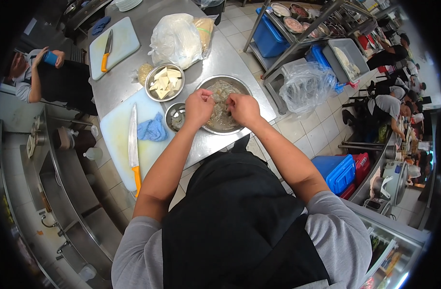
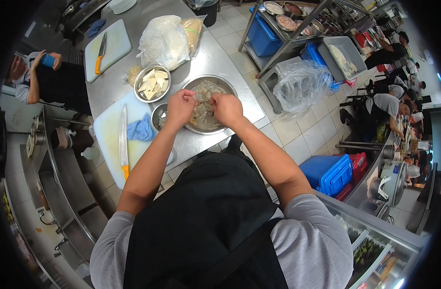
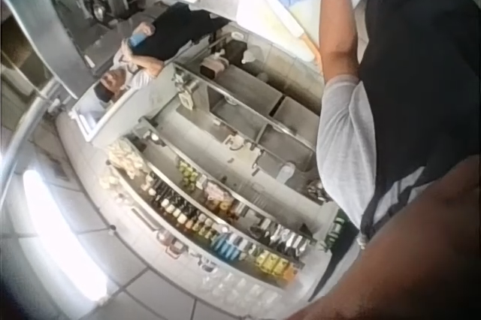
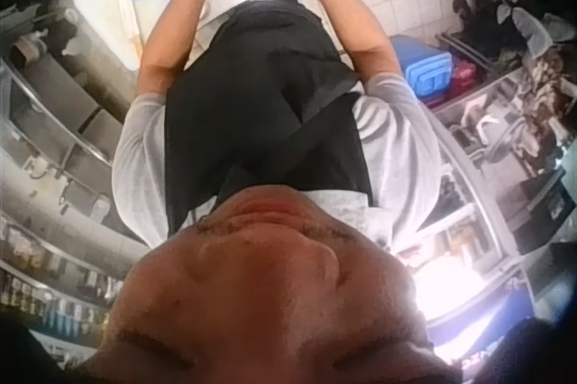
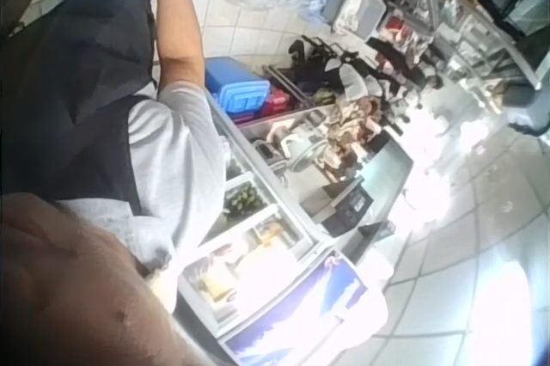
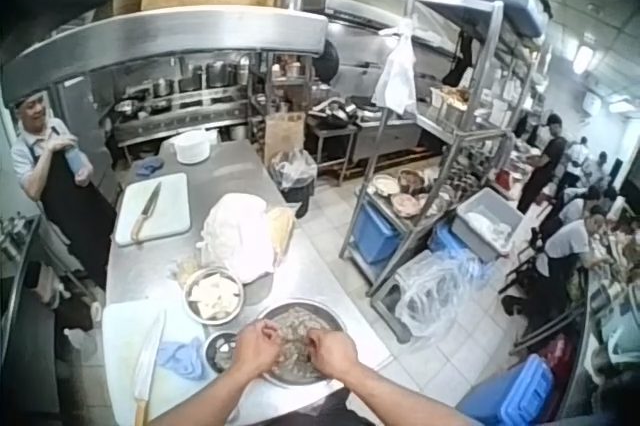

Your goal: Peeling and prepping raw shrimp in a commercial kitchen prep area.

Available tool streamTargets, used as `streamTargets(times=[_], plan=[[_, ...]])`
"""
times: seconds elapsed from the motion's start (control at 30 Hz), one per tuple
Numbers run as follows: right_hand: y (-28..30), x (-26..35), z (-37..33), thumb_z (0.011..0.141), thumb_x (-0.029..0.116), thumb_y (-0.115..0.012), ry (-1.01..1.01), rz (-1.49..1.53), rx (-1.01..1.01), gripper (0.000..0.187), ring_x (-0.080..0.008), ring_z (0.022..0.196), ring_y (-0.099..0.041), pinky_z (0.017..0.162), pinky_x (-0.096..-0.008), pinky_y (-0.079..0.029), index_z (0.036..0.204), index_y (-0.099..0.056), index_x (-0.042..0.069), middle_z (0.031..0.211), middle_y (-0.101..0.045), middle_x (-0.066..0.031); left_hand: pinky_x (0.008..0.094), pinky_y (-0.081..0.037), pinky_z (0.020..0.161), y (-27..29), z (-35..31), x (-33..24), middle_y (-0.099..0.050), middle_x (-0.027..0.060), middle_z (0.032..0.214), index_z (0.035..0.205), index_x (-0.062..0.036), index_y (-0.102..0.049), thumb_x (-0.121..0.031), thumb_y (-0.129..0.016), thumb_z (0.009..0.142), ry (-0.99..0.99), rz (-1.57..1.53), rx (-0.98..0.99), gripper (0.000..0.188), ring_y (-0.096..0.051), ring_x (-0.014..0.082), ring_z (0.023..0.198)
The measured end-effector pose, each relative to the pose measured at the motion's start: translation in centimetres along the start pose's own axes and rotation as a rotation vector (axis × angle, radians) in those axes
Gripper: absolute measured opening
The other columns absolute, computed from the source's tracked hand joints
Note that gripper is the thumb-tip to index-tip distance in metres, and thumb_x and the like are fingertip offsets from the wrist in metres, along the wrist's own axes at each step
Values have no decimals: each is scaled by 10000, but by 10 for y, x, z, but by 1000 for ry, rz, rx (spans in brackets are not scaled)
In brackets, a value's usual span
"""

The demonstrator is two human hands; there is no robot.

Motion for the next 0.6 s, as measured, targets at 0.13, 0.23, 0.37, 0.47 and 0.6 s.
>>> streamTargets(times=[0.13,0.23,0.37,0.47,0.6], plan=[[-4,-6,-3,719,77,-798,-27,259,-149,345,-365,889,-663,818,-455,-530,1032,-666,18,886,-685,-156,301,-554,687,-10,-6,14,-730,131,851,1073,41,-674,-44,-620,930,-25,27,36,175,-743,185,758],[-24,-29,-9,748,86,-792,-150,329,-145,360,-377,912,-660,830,-448,-530,1070,-657,0,966,-670,-192,307,-558,704,-25,-14,23,-730,140,873,1084,42,-666,-33,-596,943,-52,72,88,175,-745,189,769],[-23,-47,-15,779,95,-764,-222,236,-125,339,-409,989,-647,897,-450,-526,1083,-660,-12,1044,-643,-241,321,-562,732,-41,-24,4,-729,140,898,1101,35,-661,-33,-576,959,-83,88,111,180,-744,196,796],[-15,-56,-18,786,109,-753,-268,190,-134,333,-419,1023,-635,926,-455,-516,1085,-665,-10,1089,-627,-256,323,-562,744,-52,-23,-5,-726,136,903,1107,30,-659,-33,-574,961,-193,130,110,181,-739,200,807],[-14,-65,-22,749,82,-757,-224,175,-203,334,-396,983,-638,892,-450,-521,1066,-678,12,1024,-645,-209,312,-558,749,-66,-13,6,-711,120,914,1132,31,-644,-25,-585,966,-258,76,132,185,-716,174,816]])
Point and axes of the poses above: each hand's wrist, its own z-axis towards the middle knuckle, its own y-axis out of the back of the hand, x = y × z, the point moved 7 cm from there along z, towards the middle knuckle
